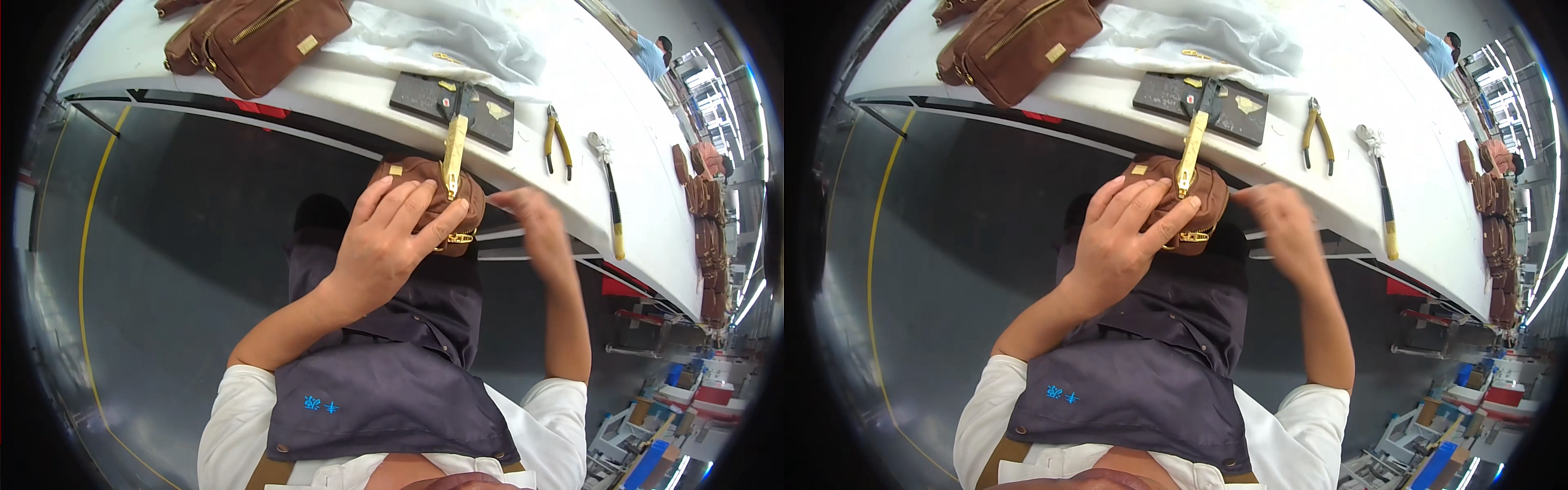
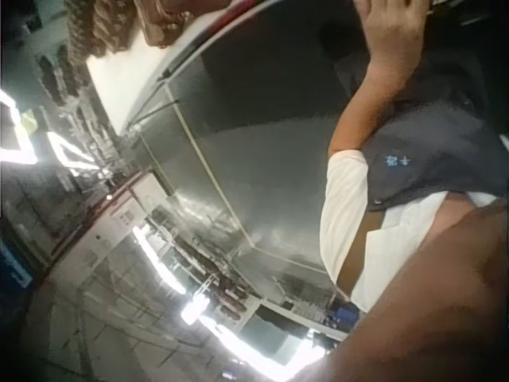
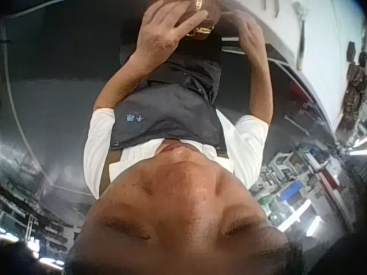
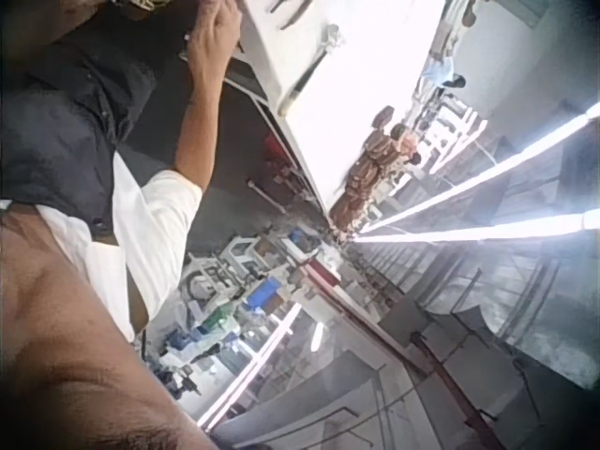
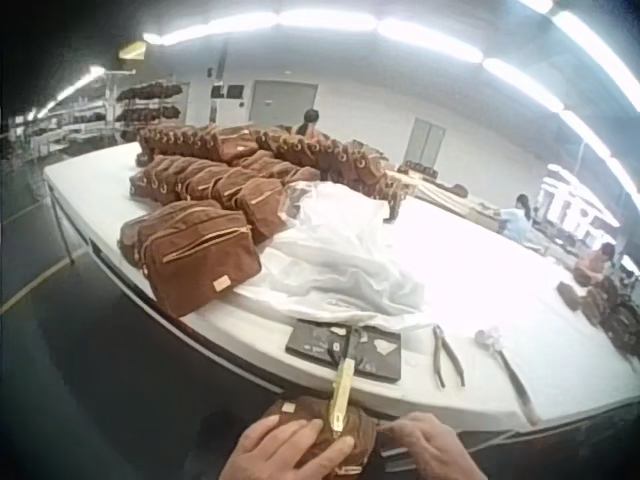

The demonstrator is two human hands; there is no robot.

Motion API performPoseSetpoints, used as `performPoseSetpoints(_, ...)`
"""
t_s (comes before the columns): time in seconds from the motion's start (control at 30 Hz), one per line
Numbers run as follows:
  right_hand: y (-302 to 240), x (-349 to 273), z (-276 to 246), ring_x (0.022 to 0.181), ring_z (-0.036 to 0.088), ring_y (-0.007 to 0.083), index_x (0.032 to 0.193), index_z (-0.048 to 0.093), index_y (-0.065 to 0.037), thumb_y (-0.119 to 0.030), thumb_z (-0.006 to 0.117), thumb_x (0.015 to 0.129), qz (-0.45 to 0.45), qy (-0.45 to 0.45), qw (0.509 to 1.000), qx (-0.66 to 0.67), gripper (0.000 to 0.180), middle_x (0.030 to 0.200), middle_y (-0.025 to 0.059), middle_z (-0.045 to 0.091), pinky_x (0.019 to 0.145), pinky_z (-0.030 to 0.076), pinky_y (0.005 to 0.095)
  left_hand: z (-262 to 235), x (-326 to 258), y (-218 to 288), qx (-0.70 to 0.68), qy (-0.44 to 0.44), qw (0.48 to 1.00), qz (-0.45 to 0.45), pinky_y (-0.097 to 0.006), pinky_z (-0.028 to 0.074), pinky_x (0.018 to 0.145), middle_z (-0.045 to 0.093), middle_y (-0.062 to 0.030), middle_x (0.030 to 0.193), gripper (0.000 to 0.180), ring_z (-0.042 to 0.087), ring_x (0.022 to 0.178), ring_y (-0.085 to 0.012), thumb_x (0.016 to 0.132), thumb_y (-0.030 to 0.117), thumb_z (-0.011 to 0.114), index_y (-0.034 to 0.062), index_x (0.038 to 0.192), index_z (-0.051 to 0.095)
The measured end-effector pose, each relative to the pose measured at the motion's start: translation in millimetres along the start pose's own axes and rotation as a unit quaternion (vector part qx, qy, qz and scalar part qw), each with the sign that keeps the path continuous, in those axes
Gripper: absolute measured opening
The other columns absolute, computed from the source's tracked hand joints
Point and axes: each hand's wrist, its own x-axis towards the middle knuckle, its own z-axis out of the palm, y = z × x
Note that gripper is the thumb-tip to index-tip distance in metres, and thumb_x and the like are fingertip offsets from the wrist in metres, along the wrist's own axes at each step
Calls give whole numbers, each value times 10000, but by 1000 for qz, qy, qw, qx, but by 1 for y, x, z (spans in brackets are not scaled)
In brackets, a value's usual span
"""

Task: Assembling and finishing leather pouches by attaching hardware and inspecting zippers using specialized tools.

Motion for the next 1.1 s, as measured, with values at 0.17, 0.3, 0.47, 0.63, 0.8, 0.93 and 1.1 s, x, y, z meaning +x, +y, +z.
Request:
performPoseSetpoints(0.17, -17, -15, 56, 985, 556, 76, 1163, 620, -5, -220, 614, 1002, 196, -65, 880, 429, 269, 1045, 10, 633, 911, 448, 263, -4, -8, 8, 33, -2, 999, 36, -469, 381, 1101, 628, -133, 1262, 434, 605, 1158, -264, 881, 193, 583, 155, 1306, 669)
performPoseSetpoints(0.3, -21, -25, 43, 969, 618, 99, 1146, 615, -1, -109, 643, 917, 166, -169, 901, 364, 255, 1080, 33, 662, 891, 498, 268, -28, -32, 19, -153, -106, 982, 21, -458, 387, 1086, 528, -148, 1350, 527, 541, 1229, -297, 841, 217, 693, 133, 1355, 610)
performPoseSetpoints(0.47, -26, -28, 46, 913, 559, 311, 866, 610, -12, -99, 713, 686, -237, -206, 947, -68, 225, 938, 124, 589, 839, 481, 415, -16, -37, -2, -150, -145, 978, -14, -464, 453, 993, 522, -122, 1319, 592, 537, 1176, -324, 784, 302, 812, 110, 1311, 620)
performPoseSetpoints(0.63, -26, -27, 55, 1041, 548, 334, 1027, 659, -47, -86, 749, 707, -296, -129, 939, -120, 335, 1110, 106, 592, 934, 477, 421, 4, -54, -22, -290, -235, 927, -34, -406, 487, 734, 598, -124, 842, 328, 606, 801, -307, 918, 310, 728, 35, 861, 557)
performPoseSetpoints(0.8, -14, -38, 77, 1041, 559, 286, 1207, 659, -80, -164, 855, 741, -198, -20, 976, -90, 512, 1171, 112, 565, 901, 496, 385, 4, -62, -23, -407, -218, 859, -221, -365, 491, 685, 596, -142, 791, 299, 618, 731, -283, 994, 291, 647, 7, 934, 573)
performPoseSetpoints(0.93, -4, -28, 95, 753, 602, 148, 1053, 720, -37, -73, 827, 794, -97, 17, 993, 65, 282, 985, 78, 615, 659, 499, 272, 6, -65, -26, -563, -171, 716, -375, -258, 475, 715, 576, 35, 851, 251, 479, 853, -30, 1042, 274, 598, 25, 1020, 620)
performPoseSetpoints(1.1, -1, -21, 106, 694, 633, 184, 985, 728, -28, -44, 792, 834, -131, 86, 987, 35, 164, 888, 85, 662, 604, 506, 282, 6, -68, -22, -635, -133, 636, -417, -221, 470, 783, 625, 38, 970, 257, 532, 892, -31, 1061, 271, 571, 27, 1105, 639)
